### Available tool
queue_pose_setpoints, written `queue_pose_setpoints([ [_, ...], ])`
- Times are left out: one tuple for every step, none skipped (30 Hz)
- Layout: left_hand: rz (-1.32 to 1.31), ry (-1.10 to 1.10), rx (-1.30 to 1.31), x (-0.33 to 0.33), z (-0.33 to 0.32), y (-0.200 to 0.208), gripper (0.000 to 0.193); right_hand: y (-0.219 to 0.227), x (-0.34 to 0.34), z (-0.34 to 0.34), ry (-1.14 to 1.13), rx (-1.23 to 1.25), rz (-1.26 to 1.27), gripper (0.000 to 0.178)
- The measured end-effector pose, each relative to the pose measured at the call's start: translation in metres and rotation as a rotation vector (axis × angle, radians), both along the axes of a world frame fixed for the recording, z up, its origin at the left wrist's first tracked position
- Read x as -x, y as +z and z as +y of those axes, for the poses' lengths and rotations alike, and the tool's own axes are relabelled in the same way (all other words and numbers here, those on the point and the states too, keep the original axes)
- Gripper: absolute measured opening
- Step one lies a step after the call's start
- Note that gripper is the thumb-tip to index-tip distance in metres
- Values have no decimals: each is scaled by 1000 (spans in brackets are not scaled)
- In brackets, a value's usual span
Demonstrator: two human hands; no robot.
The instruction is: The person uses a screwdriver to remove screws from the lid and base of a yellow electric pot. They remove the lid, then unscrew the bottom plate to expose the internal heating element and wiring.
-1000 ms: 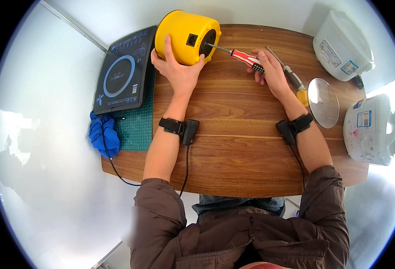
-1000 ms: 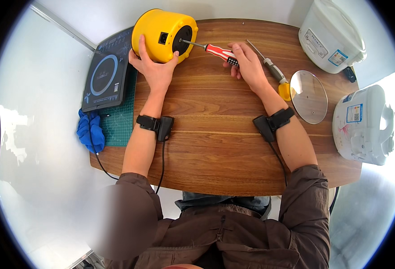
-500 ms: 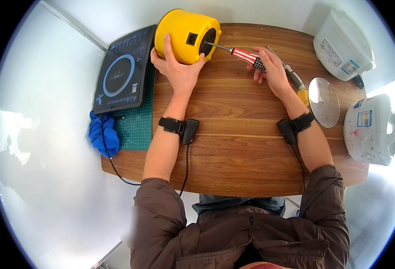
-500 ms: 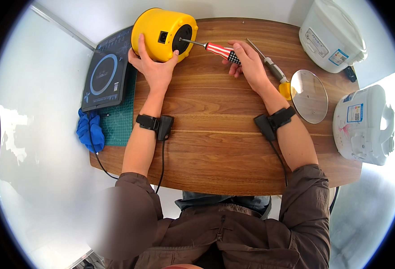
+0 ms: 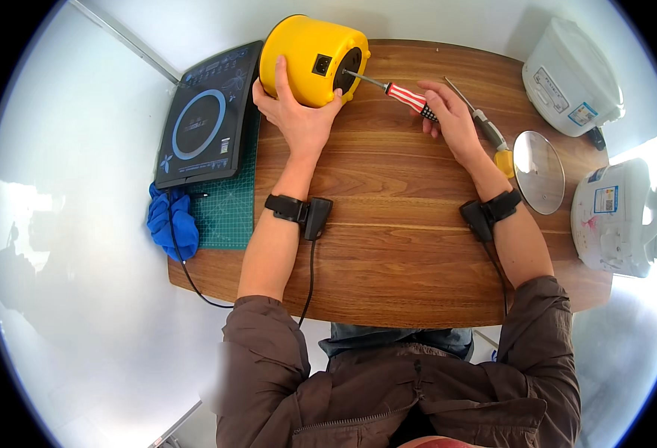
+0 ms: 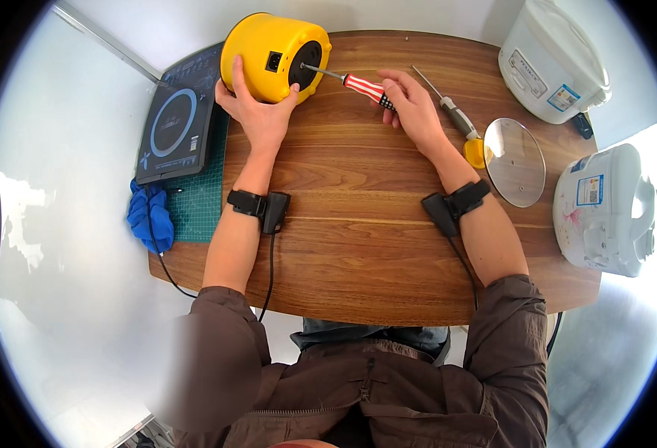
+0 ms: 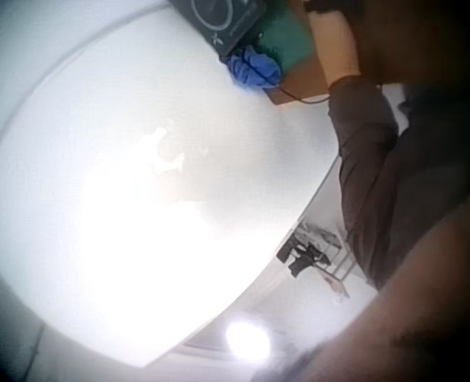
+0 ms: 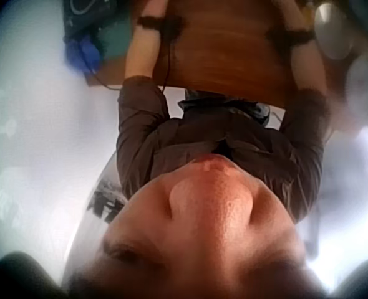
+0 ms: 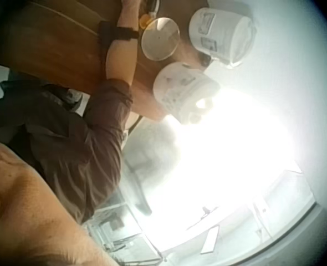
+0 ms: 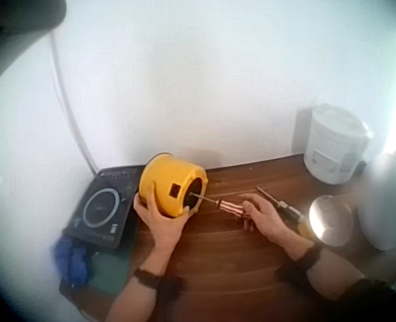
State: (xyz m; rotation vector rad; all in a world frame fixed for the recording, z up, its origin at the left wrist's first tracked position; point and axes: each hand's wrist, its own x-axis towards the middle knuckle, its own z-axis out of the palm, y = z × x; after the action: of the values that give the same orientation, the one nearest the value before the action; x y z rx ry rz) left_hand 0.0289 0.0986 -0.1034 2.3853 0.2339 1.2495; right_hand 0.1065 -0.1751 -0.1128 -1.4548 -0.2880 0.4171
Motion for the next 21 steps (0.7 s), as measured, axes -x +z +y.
queue_pose_setpoints([
  [0,-4,2,0,0,0,114,-1,0,-1,-4,17,-53,50],
  [-4,-7,-2,-1,0,0,115,-3,4,1,-38,37,-167,50],
  [-8,-10,-6,-1,0,-1,115,-5,6,2,-72,57,-282,50],
  [-12,-13,-11,-2,0,0,115,-9,5,3,-88,51,-330,50],
  [-10,-12,-10,-2,-1,0,115,-12,3,3,-105,44,-378,49],
  [-8,-11,-10,-3,-2,0,115,-14,1,2,-123,38,-427,48],
  [-4,-7,-10,-2,-2,-1,115,-12,3,4,-132,61,-416,48],
  [-7,-14,-13,-2,-1,-2,115,-10,6,7,-141,84,-405,47],
  [-10,-21,-16,-2,1,-2,115,-7,8,8,-151,107,-394,47],
  [-14,-28,-18,-2,3,-2,115,-1,8,8,-130,105,-278,47],
  [-10,-25,-15,-1,3,-2,115,6,9,8,-108,103,-161,47],
  [-5,-21,-11,0,3,-2,115,9,9,9,-86,101,-44,48],
  [-2,-22,-6,0,1,-2,115,8,7,6,-52,110,-46,48],
  [4,-20,0,0,0,-1,115,6,2,2,-18,120,-48,49],
  [11,-17,5,0,-1,0,115,3,-1,1,17,130,-49,49],
  [18,-14,11,0,-2,0,115,-2,1,2,-21,132,-156,49],
  [15,-14,8,-1,-2,0,115,-7,3,3,-59,134,-263,49],
  [12,-15,5,-1,-2,1,115,-11,5,4,-97,136,-369,50],
  [10,-13,1,-1,-1,1,114,-10,6,5,-127,138,-428,49],
  [10,-14,2,0,-1,1,114,-8,8,7,-159,140,-486,49],
  [9,-15,3,0,-2,1,114,-7,9,8,-190,142,-545,49],
])
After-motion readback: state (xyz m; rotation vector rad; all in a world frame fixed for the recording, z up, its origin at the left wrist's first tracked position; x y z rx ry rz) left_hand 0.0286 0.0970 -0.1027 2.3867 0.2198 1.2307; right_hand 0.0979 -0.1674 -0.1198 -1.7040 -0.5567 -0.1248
